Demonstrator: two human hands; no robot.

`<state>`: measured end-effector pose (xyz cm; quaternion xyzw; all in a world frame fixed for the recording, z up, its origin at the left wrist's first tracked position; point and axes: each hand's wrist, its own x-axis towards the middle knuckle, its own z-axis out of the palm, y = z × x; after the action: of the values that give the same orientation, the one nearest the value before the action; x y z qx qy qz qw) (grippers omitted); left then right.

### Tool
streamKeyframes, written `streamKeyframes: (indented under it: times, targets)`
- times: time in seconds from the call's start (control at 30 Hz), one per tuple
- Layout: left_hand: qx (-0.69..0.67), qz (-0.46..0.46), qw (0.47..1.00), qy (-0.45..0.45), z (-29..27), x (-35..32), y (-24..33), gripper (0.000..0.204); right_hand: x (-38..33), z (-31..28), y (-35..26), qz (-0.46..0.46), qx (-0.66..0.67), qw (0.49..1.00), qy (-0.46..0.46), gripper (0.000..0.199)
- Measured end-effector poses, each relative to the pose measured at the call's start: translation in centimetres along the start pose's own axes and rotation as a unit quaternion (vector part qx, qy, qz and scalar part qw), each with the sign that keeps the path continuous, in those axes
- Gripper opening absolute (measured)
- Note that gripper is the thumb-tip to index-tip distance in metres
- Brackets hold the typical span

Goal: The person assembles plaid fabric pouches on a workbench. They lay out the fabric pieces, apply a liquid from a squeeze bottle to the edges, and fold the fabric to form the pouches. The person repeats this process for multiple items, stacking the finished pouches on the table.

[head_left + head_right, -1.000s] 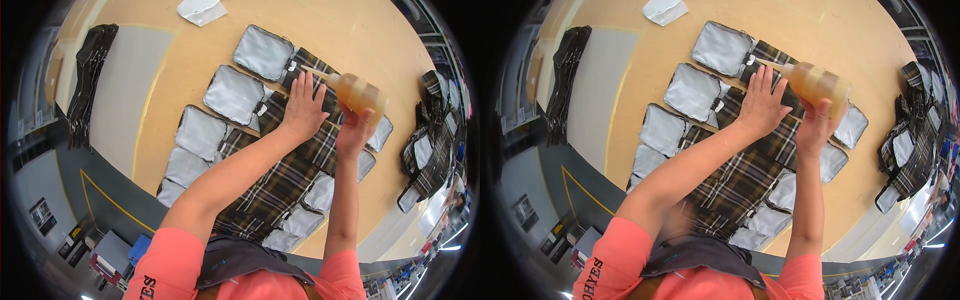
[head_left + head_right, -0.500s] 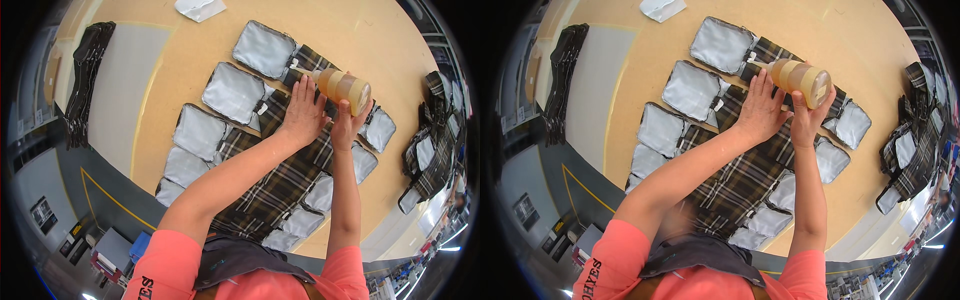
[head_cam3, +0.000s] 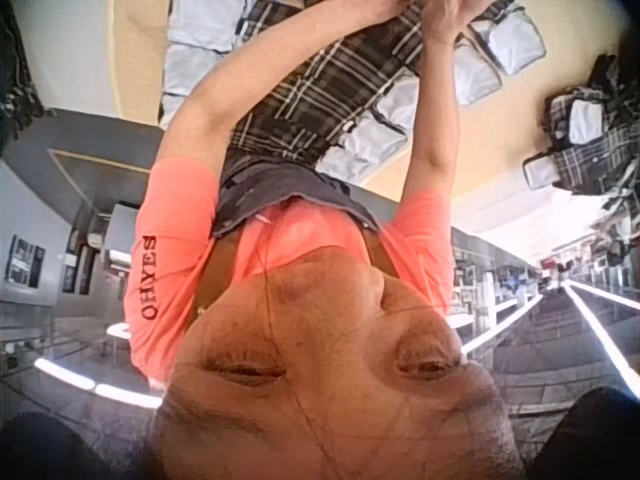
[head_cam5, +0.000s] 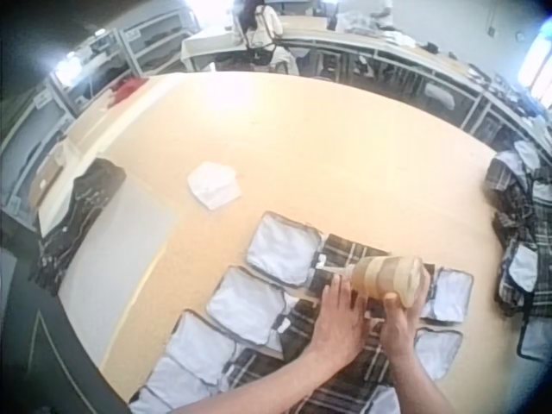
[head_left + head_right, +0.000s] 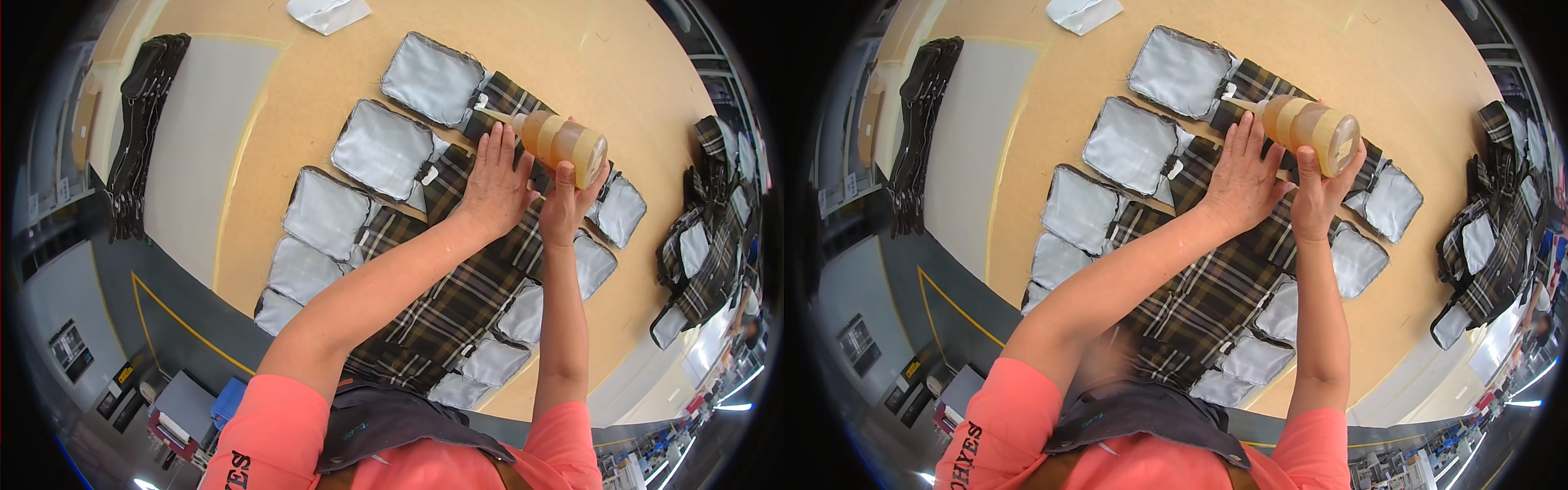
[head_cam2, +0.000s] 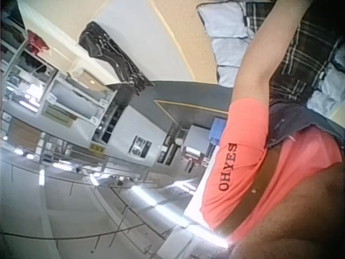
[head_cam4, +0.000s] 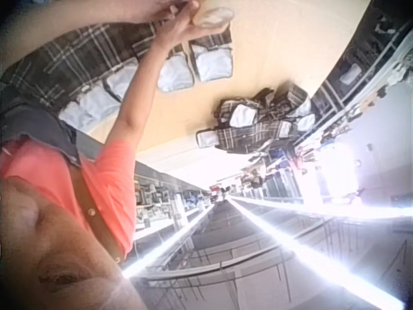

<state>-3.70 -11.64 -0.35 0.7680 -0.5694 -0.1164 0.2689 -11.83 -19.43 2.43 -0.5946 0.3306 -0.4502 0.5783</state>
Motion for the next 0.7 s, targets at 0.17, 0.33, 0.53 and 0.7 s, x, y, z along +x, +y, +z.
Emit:
streamKeyframes:
  times: [0.17, 0.33, 0.53, 0.7]
  targets:
    - [0.005, -0.001, 1.0, 0.001, -0.2, 0.0, 0.2, 0.062, 0.1, 0.2, 0.3, 0.003, 0.004, 1.0, 0.012, 0.062]
    - [-0.01, -0.003, 1.0, -0.001, -0.1, -0.1, 0.1, 0.065, -0.2, 0.0, -1.8, 0.151, 0.24, 0.957, 0.066, 0.053]
    - [0.033, 0.03, 0.999, 0.015, -0.5, 0.4, 0.0, 0.067, -2.2, -11.5, -8.0, 0.278, 0.674, 0.679, 0.081, 0.059]
    - [0.05, 0.047, 0.997, -0.022, -1.8, 2.5, -0.7, 0.063, -12.5, -23.2, -13.1, 0.231, 0.28, 0.897, 0.25, 0.042]
